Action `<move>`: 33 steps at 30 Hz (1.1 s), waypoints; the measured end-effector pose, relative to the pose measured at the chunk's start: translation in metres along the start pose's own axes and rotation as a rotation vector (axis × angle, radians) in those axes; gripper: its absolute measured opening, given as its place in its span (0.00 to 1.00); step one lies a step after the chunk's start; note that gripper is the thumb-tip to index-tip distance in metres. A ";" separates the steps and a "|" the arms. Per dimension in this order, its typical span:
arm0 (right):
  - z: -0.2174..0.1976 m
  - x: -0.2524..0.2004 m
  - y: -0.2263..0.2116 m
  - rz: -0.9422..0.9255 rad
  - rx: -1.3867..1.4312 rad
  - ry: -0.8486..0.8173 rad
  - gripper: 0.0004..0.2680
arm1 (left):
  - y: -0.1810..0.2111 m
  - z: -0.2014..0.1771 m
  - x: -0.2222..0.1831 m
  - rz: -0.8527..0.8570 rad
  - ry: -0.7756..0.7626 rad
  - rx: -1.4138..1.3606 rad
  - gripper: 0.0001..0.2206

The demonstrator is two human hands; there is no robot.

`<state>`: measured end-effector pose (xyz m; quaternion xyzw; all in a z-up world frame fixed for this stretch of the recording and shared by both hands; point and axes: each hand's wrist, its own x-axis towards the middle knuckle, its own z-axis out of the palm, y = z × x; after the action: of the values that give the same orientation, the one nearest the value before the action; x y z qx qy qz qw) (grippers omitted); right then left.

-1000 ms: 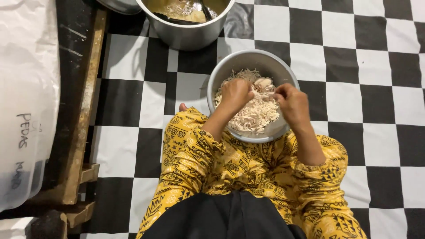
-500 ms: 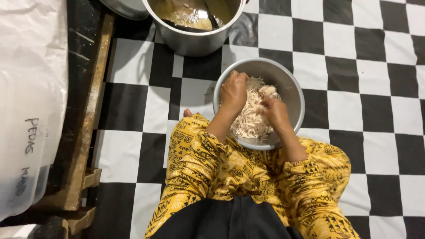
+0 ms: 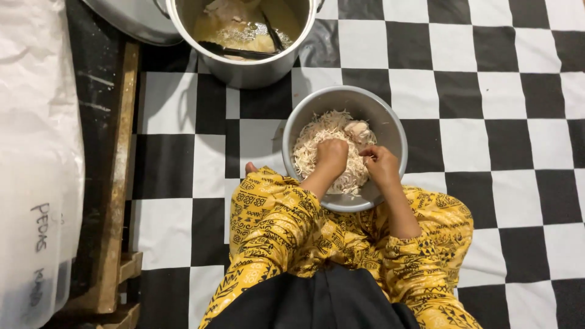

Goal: A person sitting on the floor is shredding cooked meat by hand into a bowl.

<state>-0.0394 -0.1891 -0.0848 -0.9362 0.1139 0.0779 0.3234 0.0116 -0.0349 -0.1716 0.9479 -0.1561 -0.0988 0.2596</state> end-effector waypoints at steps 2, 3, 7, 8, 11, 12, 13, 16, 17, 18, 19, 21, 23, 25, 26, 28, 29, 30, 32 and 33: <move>-0.005 -0.009 -0.007 0.045 0.131 -0.021 0.08 | -0.007 0.010 0.003 -0.026 -0.002 -0.032 0.07; -0.009 -0.014 -0.011 0.081 0.258 -0.045 0.08 | -0.010 0.014 0.005 -0.059 0.002 -0.066 0.06; -0.013 -0.020 -0.015 0.197 0.489 -0.096 0.09 | 0.000 -0.041 -0.015 -0.210 -0.135 -0.347 0.09; -0.012 -0.021 -0.018 0.189 0.629 -0.109 0.11 | 0.001 -0.046 -0.017 -0.264 -0.154 -0.546 0.08; -0.010 -0.021 -0.028 0.141 0.845 -0.107 0.15 | 0.013 -0.083 -0.033 -0.335 -0.158 -0.922 0.10; -0.008 -0.022 -0.031 0.111 0.913 -0.093 0.16 | 0.020 -0.098 -0.042 -0.355 -0.148 -1.107 0.13; -0.009 -0.023 -0.036 0.109 0.918 -0.093 0.16 | 0.020 -0.103 -0.046 -0.355 -0.146 -1.101 0.13; -0.010 -0.024 -0.047 0.040 0.923 -0.053 0.17 | 0.024 -0.122 -0.058 -0.330 -0.105 -1.190 0.12; -0.009 -0.024 -0.049 0.002 0.902 -0.028 0.15 | 0.027 -0.130 -0.061 -0.289 -0.102 -1.219 0.12; -0.009 -0.023 -0.051 -0.034 0.877 -0.007 0.13 | 0.029 -0.137 -0.065 -0.249 -0.097 -1.252 0.13; -0.018 -0.022 -0.056 -0.035 0.878 -0.009 0.13 | 0.026 -0.137 -0.064 -0.251 -0.096 -1.252 0.13; -0.037 -0.018 -0.064 -0.067 0.644 0.168 0.11 | 0.020 -0.136 -0.059 -0.245 -0.036 -1.297 0.10; -0.048 -0.012 -0.061 -0.024 0.528 0.171 0.09 | 0.000 -0.129 -0.050 -0.289 0.079 -1.094 0.09; -0.044 -0.001 -0.053 0.013 0.407 0.170 0.08 | -0.016 -0.117 -0.038 -0.328 0.198 -0.893 0.07; -0.034 0.004 -0.043 -0.010 0.227 0.071 0.06 | -0.018 -0.106 -0.032 -0.329 0.237 -0.725 0.06; -0.009 0.007 -0.025 -0.030 0.044 -0.028 0.07 | -0.017 -0.085 -0.025 -0.328 0.272 -0.560 0.05; 0.007 0.004 -0.017 0.037 -0.101 -0.204 0.10 | -0.014 -0.076 -0.025 -0.265 0.277 -0.435 0.05; 0.022 0.008 -0.011 0.097 -0.247 -0.375 0.15 | -0.013 -0.070 -0.019 -0.200 0.289 -0.308 0.05; 0.016 -0.003 -0.024 0.042 -0.261 -0.381 0.11 | -0.012 -0.056 -0.016 -0.102 0.202 -0.208 0.05; 0.013 -0.011 -0.029 -0.007 -0.271 -0.390 0.09 | -0.011 -0.046 -0.018 -0.006 0.107 -0.108 0.05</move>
<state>-0.0434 -0.1567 -0.0756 -0.9387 0.0344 0.2707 0.2108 0.0102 0.0020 -0.1364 0.9369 -0.1336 -0.0567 0.3179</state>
